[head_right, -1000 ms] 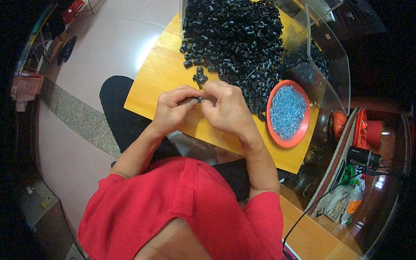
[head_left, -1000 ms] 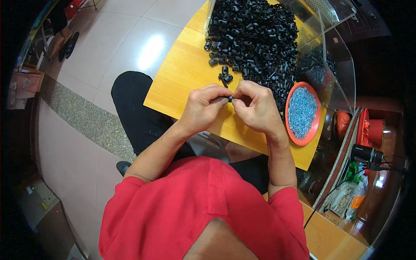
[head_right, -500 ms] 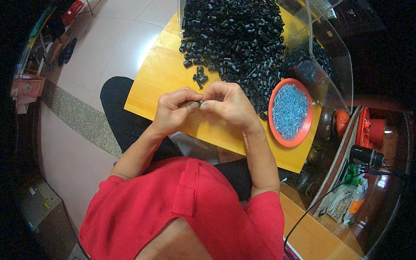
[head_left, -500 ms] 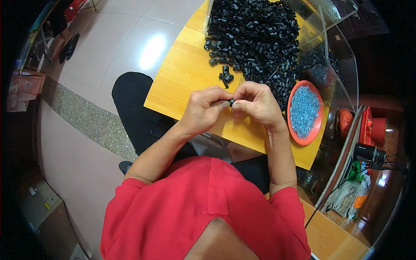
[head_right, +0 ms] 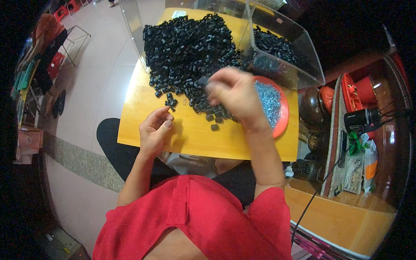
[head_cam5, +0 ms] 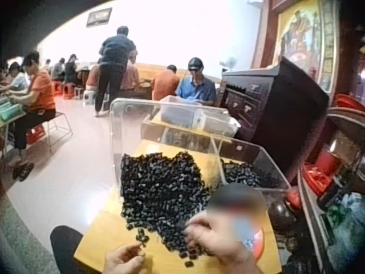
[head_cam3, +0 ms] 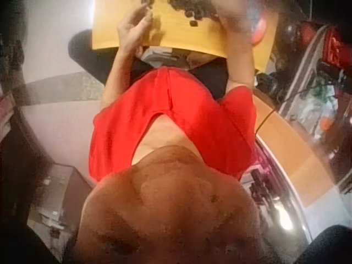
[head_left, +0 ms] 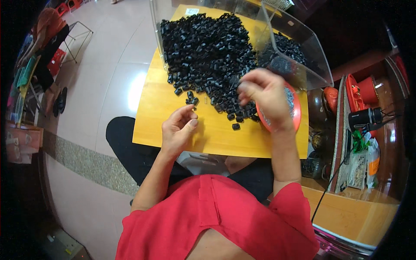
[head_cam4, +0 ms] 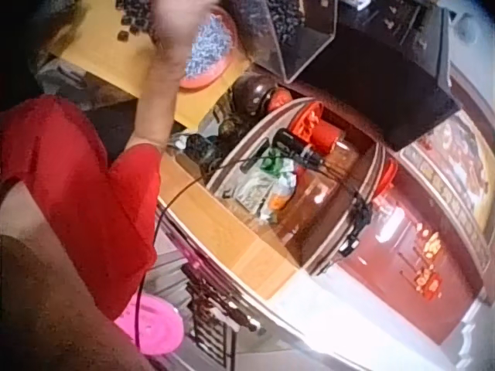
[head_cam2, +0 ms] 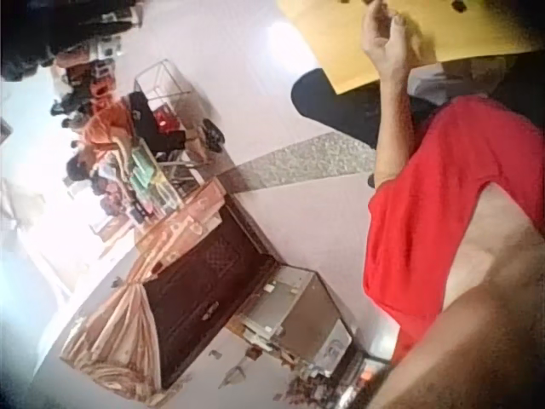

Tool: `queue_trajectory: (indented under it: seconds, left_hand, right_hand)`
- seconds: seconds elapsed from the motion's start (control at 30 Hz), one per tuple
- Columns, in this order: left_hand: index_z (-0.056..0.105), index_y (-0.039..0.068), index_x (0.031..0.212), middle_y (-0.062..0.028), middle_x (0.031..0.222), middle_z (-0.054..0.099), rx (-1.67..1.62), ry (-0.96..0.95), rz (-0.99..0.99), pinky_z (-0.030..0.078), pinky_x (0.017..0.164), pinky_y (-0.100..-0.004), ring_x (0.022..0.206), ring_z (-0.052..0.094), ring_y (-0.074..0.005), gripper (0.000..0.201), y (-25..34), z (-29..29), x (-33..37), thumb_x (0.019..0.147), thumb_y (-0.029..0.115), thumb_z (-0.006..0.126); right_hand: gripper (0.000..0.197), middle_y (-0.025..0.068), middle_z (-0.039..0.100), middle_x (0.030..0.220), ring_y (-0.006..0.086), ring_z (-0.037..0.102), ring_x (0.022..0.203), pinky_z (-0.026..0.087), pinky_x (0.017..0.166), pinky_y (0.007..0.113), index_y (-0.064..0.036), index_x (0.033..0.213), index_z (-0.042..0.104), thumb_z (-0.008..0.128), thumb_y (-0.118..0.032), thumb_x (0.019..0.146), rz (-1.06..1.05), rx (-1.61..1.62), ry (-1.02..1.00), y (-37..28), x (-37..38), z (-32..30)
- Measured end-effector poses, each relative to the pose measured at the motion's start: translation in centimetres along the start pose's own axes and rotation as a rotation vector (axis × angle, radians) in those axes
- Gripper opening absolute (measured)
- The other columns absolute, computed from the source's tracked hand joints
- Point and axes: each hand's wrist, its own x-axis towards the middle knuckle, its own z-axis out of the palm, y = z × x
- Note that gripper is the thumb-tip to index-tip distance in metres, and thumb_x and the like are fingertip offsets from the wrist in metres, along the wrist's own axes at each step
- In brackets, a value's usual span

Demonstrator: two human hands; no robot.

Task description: The person assembles plastic cord locks by fitting springs and inner pegs into outer plastic housings by hand.

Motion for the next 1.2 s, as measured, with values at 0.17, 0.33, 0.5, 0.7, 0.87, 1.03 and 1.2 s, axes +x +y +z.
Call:
queue_trajectory:
  seconds: [0.17,0.33,0.5,0.7,0.87,1.03,1.2]
  left_hand:
    - [0.052,-0.003,0.110,-0.0024,0.088,0.055,0.063,-0.064,-0.024,0.043,0.068,-0.0195,0.077,0.052,-0.0078,0.030,-0.3,1.0,0.7,0.081,-0.002,0.057]
    - [0.053,-0.003,0.107,-0.0019,0.085,0.056,0.130,-0.001,-0.003,0.043,0.066,-0.0197,0.074,0.052,-0.0071,0.027,-0.1,0.6,0.7,0.081,-0.001,0.057]
    - [0.054,-0.003,0.106,-0.0016,0.084,0.056,0.200,-0.033,0.010,0.043,0.066,-0.0196,0.072,0.052,-0.0068,0.025,0.0,0.4,0.5,0.081,-0.001,0.057]
    - [0.054,-0.004,0.104,-0.0027,0.081,0.058,0.273,-0.051,0.009,0.043,0.065,-0.0193,0.073,0.053,-0.0074,0.025,-1.0,1.0,0.5,0.080,-0.002,0.056]
    - [0.056,-0.004,0.101,-0.0026,0.080,0.058,0.312,-0.026,0.027,0.044,0.064,-0.0201,0.071,0.054,-0.0075,0.022,-0.7,1.1,0.4,0.079,0.000,0.058]
    - [0.056,-0.004,0.100,-0.0030,0.080,0.059,0.358,-0.023,0.041,0.045,0.065,-0.0210,0.071,0.054,-0.0078,0.023,-0.4,1.1,0.4,0.079,0.003,0.059]
    - [0.057,-0.004,0.100,-0.0032,0.078,0.059,0.355,-0.016,0.028,0.045,0.064,-0.0212,0.071,0.055,-0.0079,0.023,-0.4,1.2,0.7,0.078,0.004,0.059]
  right_hand:
    - [0.029,0.0081,0.062,0.073,0.0149,0.059,0.063,0.048,0.059,0.025,0.0052,0.092,0.060,0.065,-0.020,0.078,-0.301,-0.282,0.506,-2.5,4.0,-10.3]
    - [0.028,0.0169,0.061,0.075,0.0226,0.062,0.069,0.047,0.063,0.031,0.0007,0.094,0.060,0.065,-0.019,0.074,-0.282,-0.779,0.617,-1.1,1.1,-10.1]
    - [0.021,0.0195,0.060,0.081,0.0346,0.058,0.078,0.045,0.070,0.039,-0.0002,0.089,0.062,0.062,-0.013,0.072,-0.246,-0.988,0.407,3.6,-3.7,-10.3]
    - [0.017,0.0186,0.057,0.084,0.0354,0.053,0.083,0.042,0.075,0.041,-0.0022,0.087,0.063,0.060,-0.004,0.071,-0.240,-1.188,0.404,6.0,-6.6,-11.7]
    - [0.015,0.0170,0.056,0.081,0.0349,0.051,0.081,0.042,0.073,0.041,-0.0020,0.084,0.062,0.059,0.000,0.070,-0.171,-1.213,0.398,7.0,-6.3,-11.7]
    - [0.014,0.0168,0.056,0.082,0.0346,0.051,0.082,0.041,0.073,0.040,-0.0017,0.084,0.062,0.058,0.001,0.070,-0.189,-1.122,0.415,7.3,-6.1,-12.1]
    - [0.019,0.0170,0.055,0.087,0.0337,0.050,0.086,0.041,0.076,0.039,-0.0011,0.087,0.062,0.056,0.004,0.070,-0.254,-1.055,0.283,6.9,-5.7,-12.4]
